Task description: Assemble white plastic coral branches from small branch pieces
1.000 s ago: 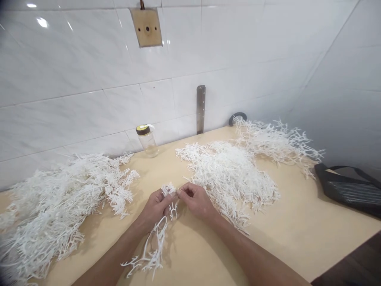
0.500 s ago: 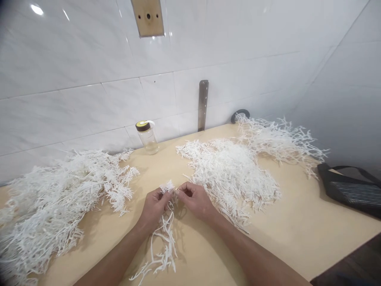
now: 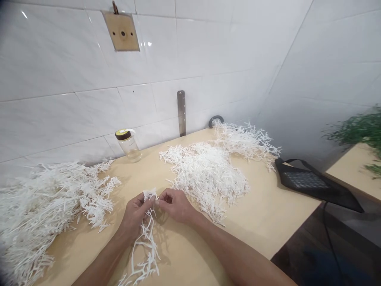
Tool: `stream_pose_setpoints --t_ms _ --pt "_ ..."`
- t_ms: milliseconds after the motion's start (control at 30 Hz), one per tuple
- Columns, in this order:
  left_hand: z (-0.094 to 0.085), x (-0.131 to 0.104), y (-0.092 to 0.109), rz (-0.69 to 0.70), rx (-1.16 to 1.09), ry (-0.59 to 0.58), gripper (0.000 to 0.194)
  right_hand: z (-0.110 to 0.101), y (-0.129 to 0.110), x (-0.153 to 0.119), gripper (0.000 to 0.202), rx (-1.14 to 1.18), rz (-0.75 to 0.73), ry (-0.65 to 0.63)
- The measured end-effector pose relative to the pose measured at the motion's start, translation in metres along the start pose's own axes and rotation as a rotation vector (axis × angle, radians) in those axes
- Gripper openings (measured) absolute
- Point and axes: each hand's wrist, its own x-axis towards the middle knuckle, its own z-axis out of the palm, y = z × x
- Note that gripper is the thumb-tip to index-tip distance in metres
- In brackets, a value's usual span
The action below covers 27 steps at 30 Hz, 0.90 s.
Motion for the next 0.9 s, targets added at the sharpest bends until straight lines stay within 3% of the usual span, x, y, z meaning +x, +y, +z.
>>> stream_pose_setpoints --t_ms 633,900 --pt "0.0018 0.0014 -0.0031 -0.020 0.100 0.032 0.043 -0.0004 0.0028 -0.0012 0.021 0.034 0.010 0.024" --pt "-0.0003 0.0033 -0.0049 -0.031 0.079 0.009 0.042 -0.0039 0.0017 -0.0043 0.018 0.066 0.003 -0.039"
